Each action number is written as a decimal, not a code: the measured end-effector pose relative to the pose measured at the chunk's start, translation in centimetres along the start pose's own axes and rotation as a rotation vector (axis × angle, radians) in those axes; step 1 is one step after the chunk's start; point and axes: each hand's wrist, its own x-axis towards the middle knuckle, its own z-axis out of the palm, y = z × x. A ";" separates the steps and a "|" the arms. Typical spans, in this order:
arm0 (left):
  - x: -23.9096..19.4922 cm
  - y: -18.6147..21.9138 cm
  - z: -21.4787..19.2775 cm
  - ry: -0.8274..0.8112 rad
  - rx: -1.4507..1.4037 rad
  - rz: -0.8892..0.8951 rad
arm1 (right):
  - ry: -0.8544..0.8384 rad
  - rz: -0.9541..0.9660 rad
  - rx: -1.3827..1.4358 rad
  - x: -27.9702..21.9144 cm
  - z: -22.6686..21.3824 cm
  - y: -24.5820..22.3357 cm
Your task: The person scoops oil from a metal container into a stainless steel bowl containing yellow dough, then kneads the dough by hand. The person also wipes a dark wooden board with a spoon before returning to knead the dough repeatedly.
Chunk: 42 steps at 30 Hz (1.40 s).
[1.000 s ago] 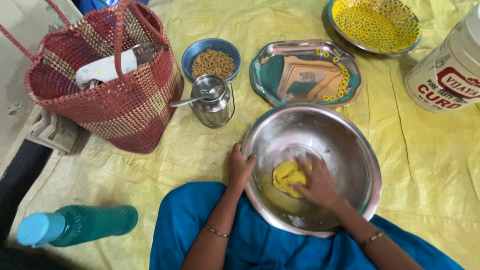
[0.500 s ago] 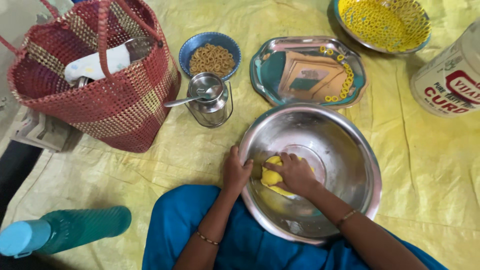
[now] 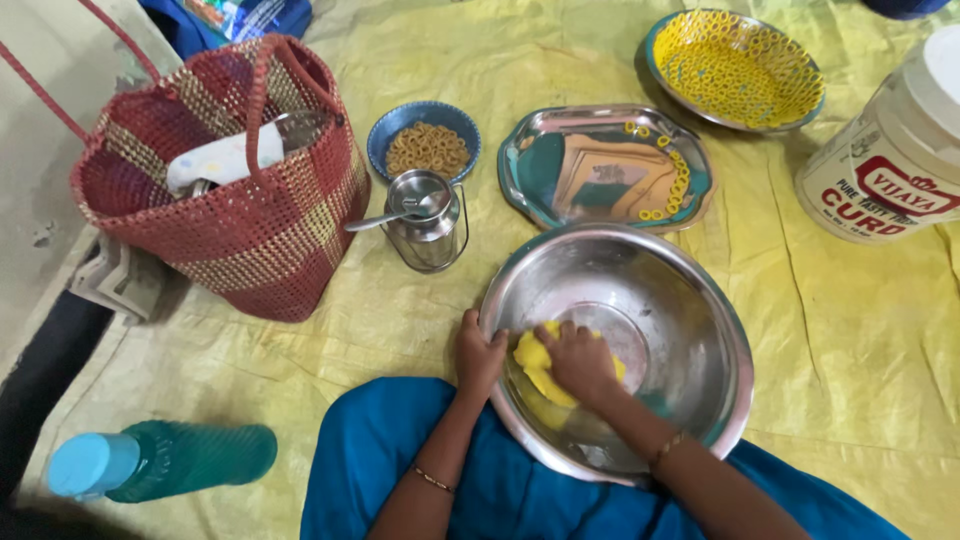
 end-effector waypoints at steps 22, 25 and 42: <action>0.6 0.1 0.5 -0.037 0.050 -0.008 | 0.064 -0.078 0.070 -6.6 -2.8 4.9; 0.8 -0.4 0.6 -0.045 0.110 0.015 | 0.206 -0.309 0.076 -7.3 -1.8 3.8; 1.6 -2.5 1.7 -0.066 0.012 0.137 | -0.051 -0.011 0.470 3.3 -0.4 5.2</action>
